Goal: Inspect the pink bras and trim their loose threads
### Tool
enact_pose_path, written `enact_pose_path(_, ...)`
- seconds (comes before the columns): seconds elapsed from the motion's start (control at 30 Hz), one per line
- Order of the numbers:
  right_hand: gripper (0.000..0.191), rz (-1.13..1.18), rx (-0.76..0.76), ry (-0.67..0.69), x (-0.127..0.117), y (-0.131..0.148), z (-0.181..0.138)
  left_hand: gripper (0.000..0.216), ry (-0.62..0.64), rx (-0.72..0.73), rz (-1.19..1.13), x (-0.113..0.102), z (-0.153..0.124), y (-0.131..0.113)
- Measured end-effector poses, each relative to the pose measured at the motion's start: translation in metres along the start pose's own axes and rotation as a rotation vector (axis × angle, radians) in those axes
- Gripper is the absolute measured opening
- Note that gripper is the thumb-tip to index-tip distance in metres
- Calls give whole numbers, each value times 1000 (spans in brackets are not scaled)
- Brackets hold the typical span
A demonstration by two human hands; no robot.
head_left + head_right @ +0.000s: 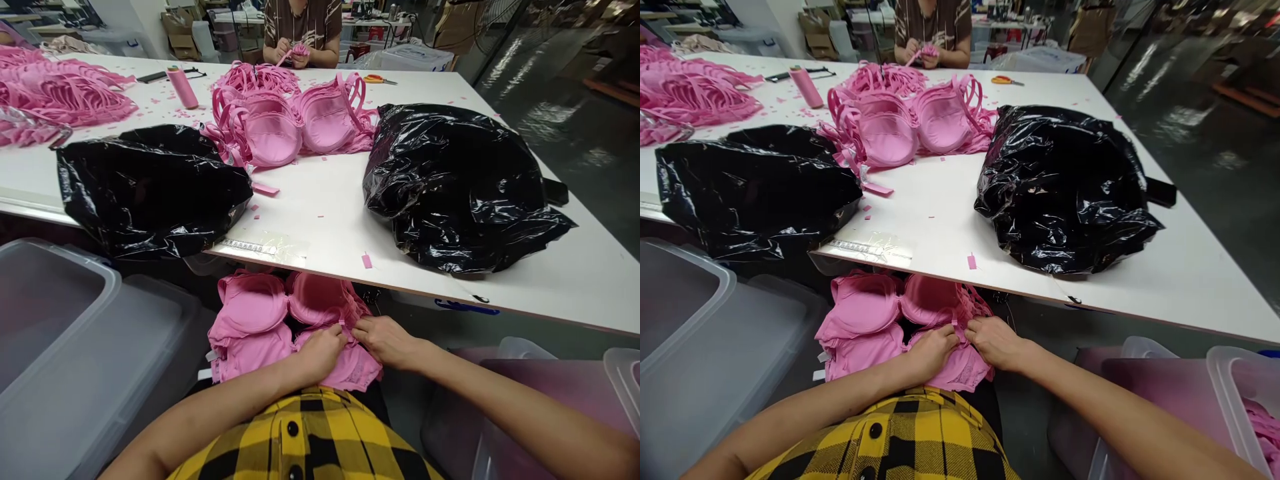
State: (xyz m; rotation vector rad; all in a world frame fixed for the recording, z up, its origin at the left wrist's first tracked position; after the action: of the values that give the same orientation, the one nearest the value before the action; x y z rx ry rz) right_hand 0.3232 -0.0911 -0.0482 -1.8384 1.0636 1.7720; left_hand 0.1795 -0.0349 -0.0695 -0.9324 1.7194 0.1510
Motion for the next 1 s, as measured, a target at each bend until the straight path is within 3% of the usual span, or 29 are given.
enact_pose_path(0.27, 16, 68, 42, 38, -3, -5, -1, 23, 11, -5, 2, 0, 5, -3)
enact_pose_path(0.57, 17, 168, 27, -13, -6, -4, 3, 17, -40, 27, 22, -3, -3, -2)
enact_pose_path(0.8, 15, 323, 38, -155, 4, 5, 5, 14, -131, 289, 60, 2, -11, 0)
enact_pose_path(0.87, 14, 365, 53, -218, 7, 7, 1, 15, -131, 225, 17, -4, -14, 3)
enact_pose_path(1.0, 17, 457, 50, -325, 10, 4, -5, 15, -138, -151, -164, -19, -21, 15)
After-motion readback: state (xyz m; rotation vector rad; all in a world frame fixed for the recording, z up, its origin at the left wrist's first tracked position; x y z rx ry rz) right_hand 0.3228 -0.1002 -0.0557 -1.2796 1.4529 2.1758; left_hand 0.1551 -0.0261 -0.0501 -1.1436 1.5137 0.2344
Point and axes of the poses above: each hand's wrist, its own z-axis towards the middle knuckle, its own x-axis out of the palm, y = z × x, the point moved 2 cm from there along z, towards the middle knuckle, and after that the axes turned 15 degrees about -x, right-handed, at the moved point
